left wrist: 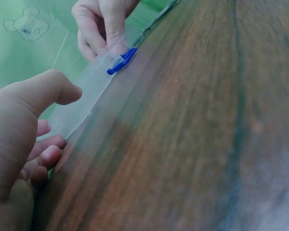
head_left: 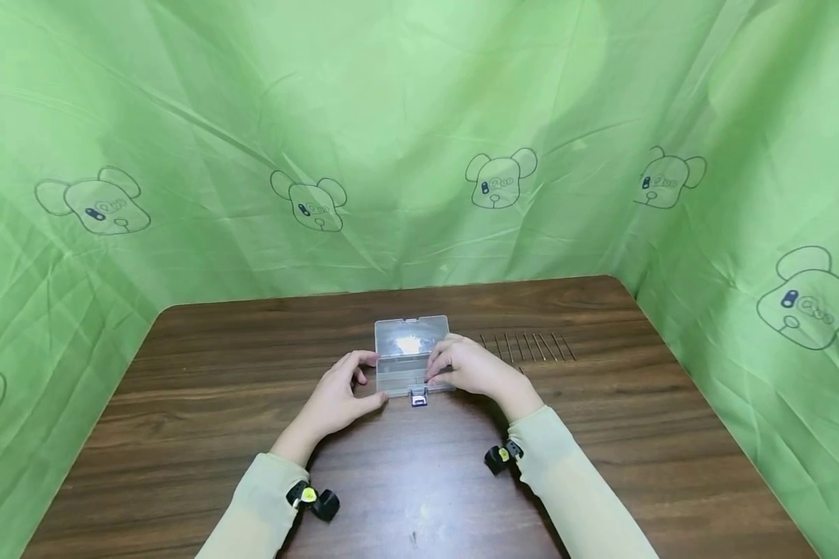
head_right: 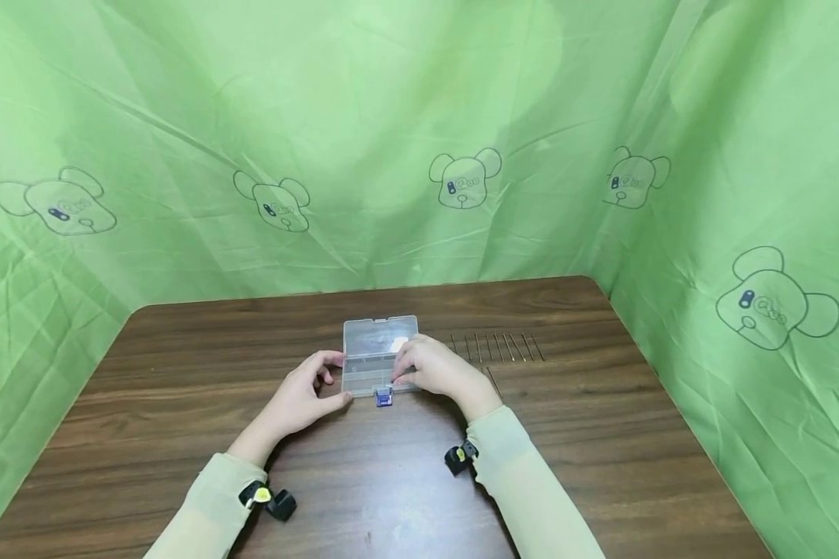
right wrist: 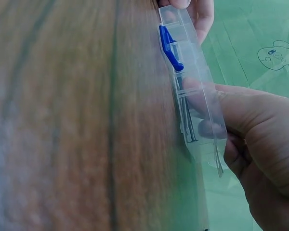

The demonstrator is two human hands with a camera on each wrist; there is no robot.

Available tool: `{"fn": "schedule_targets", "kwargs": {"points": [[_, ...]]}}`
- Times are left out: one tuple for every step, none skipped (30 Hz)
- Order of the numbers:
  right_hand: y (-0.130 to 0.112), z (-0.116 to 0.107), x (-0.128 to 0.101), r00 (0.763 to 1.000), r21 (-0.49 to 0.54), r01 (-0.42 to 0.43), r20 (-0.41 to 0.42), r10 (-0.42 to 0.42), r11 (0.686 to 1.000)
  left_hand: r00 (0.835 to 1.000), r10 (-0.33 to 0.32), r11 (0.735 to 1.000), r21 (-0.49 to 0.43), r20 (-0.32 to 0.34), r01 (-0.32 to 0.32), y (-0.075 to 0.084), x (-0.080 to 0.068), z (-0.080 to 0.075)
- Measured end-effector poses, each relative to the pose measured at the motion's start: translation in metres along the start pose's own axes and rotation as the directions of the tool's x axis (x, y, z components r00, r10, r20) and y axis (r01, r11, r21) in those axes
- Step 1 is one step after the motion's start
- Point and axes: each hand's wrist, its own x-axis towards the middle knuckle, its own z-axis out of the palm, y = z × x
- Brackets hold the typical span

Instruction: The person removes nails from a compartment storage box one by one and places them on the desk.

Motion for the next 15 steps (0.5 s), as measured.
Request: {"fn": "schedule_targets", "kwargs": {"points": [[0.000,0.000,0.000,1.000,-0.006,-0.004,0.005,0.004,1.000,1.000,-0.004,1.000,0.001,0.002,0.004,0.000,0.000,0.000],[-0.001,0.000,0.000,1.000,-0.007,-0.007,0.009,0.007,1.000,1.000,-0.008,1.000,0.000,0.004,0.008,0.000,-0.001,0.000],[-0.001,0.000,0.000,1.000,-0.013,-0.012,0.014,0.012,1.000,1.000,-0.008,1.000,-0.001,0.004,0.008,0.000,-0.001,0.000],[-0.002,0.001,-0.001,1.000,-0.018,-0.019,0.016,0.019,1.000,1.000,-0.005,1.000,-0.001,0.003,0.005,0.000,-0.001,0.000],[-0.003,0.001,0.000,1.000,-0.027,-0.023,0.017,0.023,0.999,1.000,-0.002,1.000,-0.003,0.002,0.002,0.000,-0.001,0.000],[-0.004,0.001,0.000,0.999,-0.038,-0.027,0.019,0.028,0.999,1.000,0.001,1.000,-0.006,0.000,-0.001,0.000,-0.001,0.000],[-0.005,0.001,0.000,0.999,-0.049,-0.029,0.019,0.030,0.998,1.000,0.005,1.000,-0.007,-0.002,-0.005,0.000,-0.001,0.000],[-0.006,0.001,0.000,0.999,-0.062,-0.030,0.019,0.032,0.998,1.000,0.010,1.000,-0.008,-0.005,-0.010,-0.001,-0.001,0.000],[-0.007,0.001,0.001,0.999,-0.074,-0.031,0.021,0.033,0.997,1.000,0.012,1.000,-0.008,-0.006,-0.012,-0.001,-0.001,0.000],[-0.008,0.001,0.001,0.999,-0.086,-0.031,0.023,0.033,0.996,1.000,0.015,1.000,-0.007,-0.007,-0.015,-0.002,-0.001,0.000],[-0.009,0.000,0.001,0.999,-0.097,-0.030,0.026,0.033,0.995,1.000,0.015,1.000,-0.007,-0.007,-0.015,-0.002,-0.001,0.000],[-0.010,0.000,0.001,0.999,-0.109,-0.030,0.028,0.033,0.994,1.000,0.014,1.000,-0.008,-0.006,-0.014,-0.002,0.000,0.000],[-0.010,0.000,0.002,0.999,-0.116,-0.030,0.028,0.033,0.993,1.000,0.013,1.000,-0.007,-0.005,-0.014,-0.002,0.000,0.000],[-0.010,0.000,0.002,0.999,-0.124,-0.029,0.028,0.033,0.992,1.000,0.013,1.000,-0.008,-0.003,-0.013,-0.002,0.000,0.000],[-0.011,0.000,0.002,0.999,-0.131,-0.028,0.027,0.032,0.991,1.000,0.013,1.000,-0.010,-0.002,-0.013,-0.001,0.001,0.000]]}}
